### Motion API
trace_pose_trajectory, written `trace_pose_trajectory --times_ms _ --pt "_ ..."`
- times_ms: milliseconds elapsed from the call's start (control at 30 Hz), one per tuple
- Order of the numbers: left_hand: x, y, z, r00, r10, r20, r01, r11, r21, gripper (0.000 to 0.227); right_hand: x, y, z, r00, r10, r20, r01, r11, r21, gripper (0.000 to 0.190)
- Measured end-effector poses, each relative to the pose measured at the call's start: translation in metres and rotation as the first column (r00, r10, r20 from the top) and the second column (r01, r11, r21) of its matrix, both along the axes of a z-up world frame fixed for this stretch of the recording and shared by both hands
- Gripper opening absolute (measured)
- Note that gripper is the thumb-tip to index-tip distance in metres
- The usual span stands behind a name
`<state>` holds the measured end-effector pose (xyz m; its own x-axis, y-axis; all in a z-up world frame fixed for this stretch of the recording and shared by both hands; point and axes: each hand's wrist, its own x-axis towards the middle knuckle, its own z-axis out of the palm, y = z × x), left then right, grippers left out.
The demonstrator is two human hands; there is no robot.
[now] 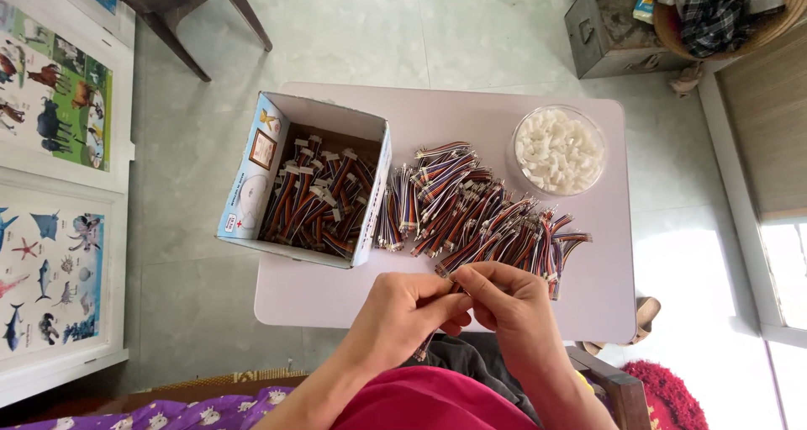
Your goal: Assembling wire bundles by attaching plastic connectors to the ends
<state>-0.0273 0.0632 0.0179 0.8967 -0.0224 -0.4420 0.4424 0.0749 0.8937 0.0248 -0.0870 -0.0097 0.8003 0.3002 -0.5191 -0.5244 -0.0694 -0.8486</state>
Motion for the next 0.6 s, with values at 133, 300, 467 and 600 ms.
trace_pose_trajectory --times_ms 133,300,467,600 --pt "-0.003 0.005 0.003 0.984 -0.032 0.177 0.002 0.986 0.166 0.033 -0.004 -0.001 -0.003 0.997 -0.023 -0.075 0.029 0.997 0.070 0.026" --pt "-0.003 0.012 -0.013 0.996 -0.052 -0.075 0.014 0.902 -0.431 0.021 -0.007 0.000 0.000 0.987 -0.022 -0.158 0.050 0.983 0.175 0.029" --pt "-0.001 0.004 0.001 0.990 0.029 -0.139 -0.062 0.969 -0.241 0.020 -0.007 -0.003 -0.008 0.992 -0.056 -0.114 0.067 0.994 0.091 0.026" --pt "-0.006 -0.001 -0.011 0.990 0.110 0.091 -0.104 0.992 -0.065 0.015 -0.004 0.002 0.009 0.937 -0.136 -0.320 0.206 0.959 0.195 0.040"
